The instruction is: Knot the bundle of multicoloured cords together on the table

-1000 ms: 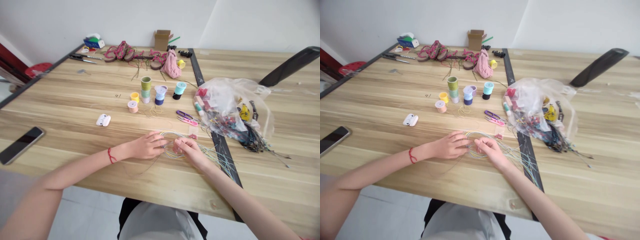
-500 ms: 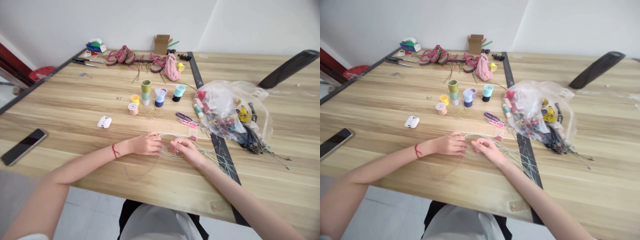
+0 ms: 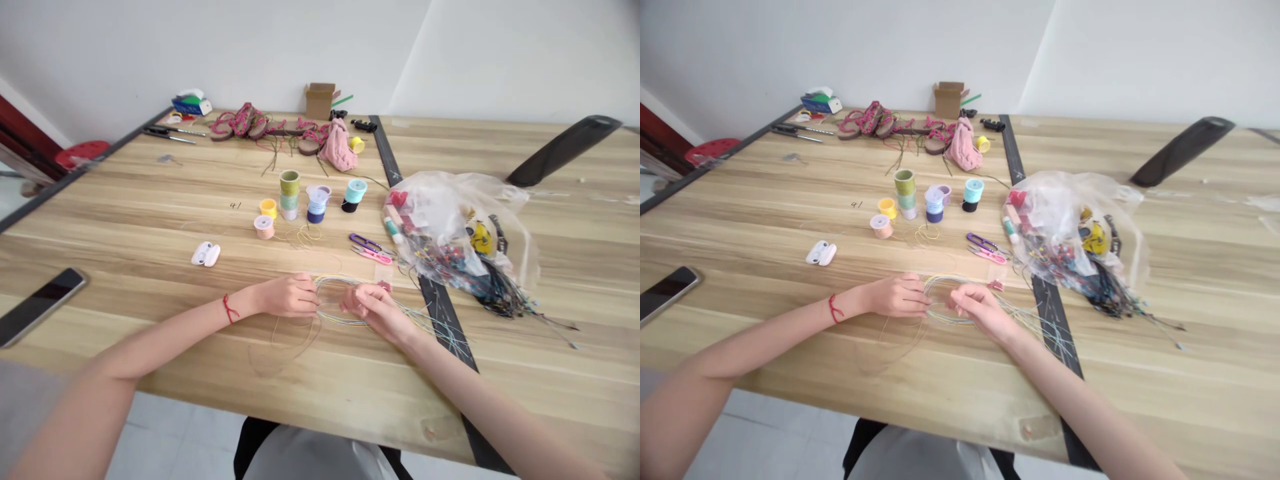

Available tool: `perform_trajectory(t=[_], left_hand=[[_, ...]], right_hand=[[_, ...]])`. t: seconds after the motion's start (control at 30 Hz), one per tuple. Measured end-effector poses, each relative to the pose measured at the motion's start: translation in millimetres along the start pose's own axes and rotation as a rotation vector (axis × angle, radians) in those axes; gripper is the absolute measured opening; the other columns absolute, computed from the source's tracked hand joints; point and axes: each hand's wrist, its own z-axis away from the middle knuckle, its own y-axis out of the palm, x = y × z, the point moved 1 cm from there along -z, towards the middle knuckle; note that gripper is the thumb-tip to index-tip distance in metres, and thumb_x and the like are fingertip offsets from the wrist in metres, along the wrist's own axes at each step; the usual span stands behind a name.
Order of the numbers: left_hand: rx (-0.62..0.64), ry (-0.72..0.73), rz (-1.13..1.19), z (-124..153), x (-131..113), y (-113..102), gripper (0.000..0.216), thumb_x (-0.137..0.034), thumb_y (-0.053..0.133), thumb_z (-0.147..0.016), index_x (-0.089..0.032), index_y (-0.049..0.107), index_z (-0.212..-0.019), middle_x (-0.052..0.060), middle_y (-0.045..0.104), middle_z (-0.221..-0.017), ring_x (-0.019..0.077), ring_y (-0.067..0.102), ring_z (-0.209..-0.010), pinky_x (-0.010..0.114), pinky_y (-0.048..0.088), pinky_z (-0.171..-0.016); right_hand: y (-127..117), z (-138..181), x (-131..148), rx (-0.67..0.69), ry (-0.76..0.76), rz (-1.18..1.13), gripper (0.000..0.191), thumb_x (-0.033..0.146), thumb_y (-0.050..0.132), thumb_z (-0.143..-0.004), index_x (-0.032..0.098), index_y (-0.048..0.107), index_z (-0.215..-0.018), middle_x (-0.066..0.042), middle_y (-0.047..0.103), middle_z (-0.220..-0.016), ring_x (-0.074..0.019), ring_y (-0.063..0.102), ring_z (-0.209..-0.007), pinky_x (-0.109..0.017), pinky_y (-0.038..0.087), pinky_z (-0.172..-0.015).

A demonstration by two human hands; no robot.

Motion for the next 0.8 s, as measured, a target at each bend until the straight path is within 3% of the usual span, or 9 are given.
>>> perform_trajectory(t=[0.1,0.27,0.5,0.8], left_hand=[[0.006,0.015,-0.01,-1.8,1.6,-1.8,0.018,-0.024,0.058,-0.097,-0.02,0.073,-0.087,0.005,0.076,-0.091,0.0155,0.065,-0.084,0.032,0.045,-0.083],[0.037,-0.026,0.033,-2.7,4.9,-2.0,0.023,-0.027,0.056,-0.098,-0.021,0.073,-0.083,0.006,0.075,-0.089,0.0155,0.064,-0.083,0.032,0.046,-0.084],[0.058,-0.046,0.068,-0.9,3.6,-2.8,0.025,-0.025,0.053,-0.099,-0.022,0.071,-0.081,0.005,0.075,-0.091,0.0153,0.063,-0.081,0.033,0.046,-0.083],[0.039,0.032,-0.091,0.3,-0.1,-4.7,0.031,-0.025,0.046,-0.103,-0.019,0.071,-0.086,0.004,0.076,-0.092,0.0157,0.063,-0.08,0.033,0.044,-0.079]], right_hand=[[1.2,1.3,-5.2,-0.029,0.003,-0.148,0.058,0.07,0.07,-0.07,0.022,0.046,-0.049,0.002,0.048,-0.054,-0.0144,0.049,-0.058,-0.032,0.044,-0.063],[-1.3,6.5,-8.1,-0.006,0.039,-0.094,0.053,0.065,0.073,-0.071,0.021,0.053,-0.051,0.001,0.051,-0.056,-0.0138,0.049,-0.058,-0.031,0.042,-0.062],[-7.6,10.4,-10.0,-0.081,0.04,-0.134,0.054,0.065,0.072,-0.071,0.021,0.049,-0.049,0.001,0.049,-0.055,-0.015,0.05,-0.06,-0.033,0.044,-0.064],[-16.3,18.4,-15.5,-0.119,-0.09,-0.144,0.05,0.054,0.073,-0.076,0.021,0.051,-0.046,0.002,0.044,-0.054,-0.0139,0.043,-0.06,-0.033,0.039,-0.066]])
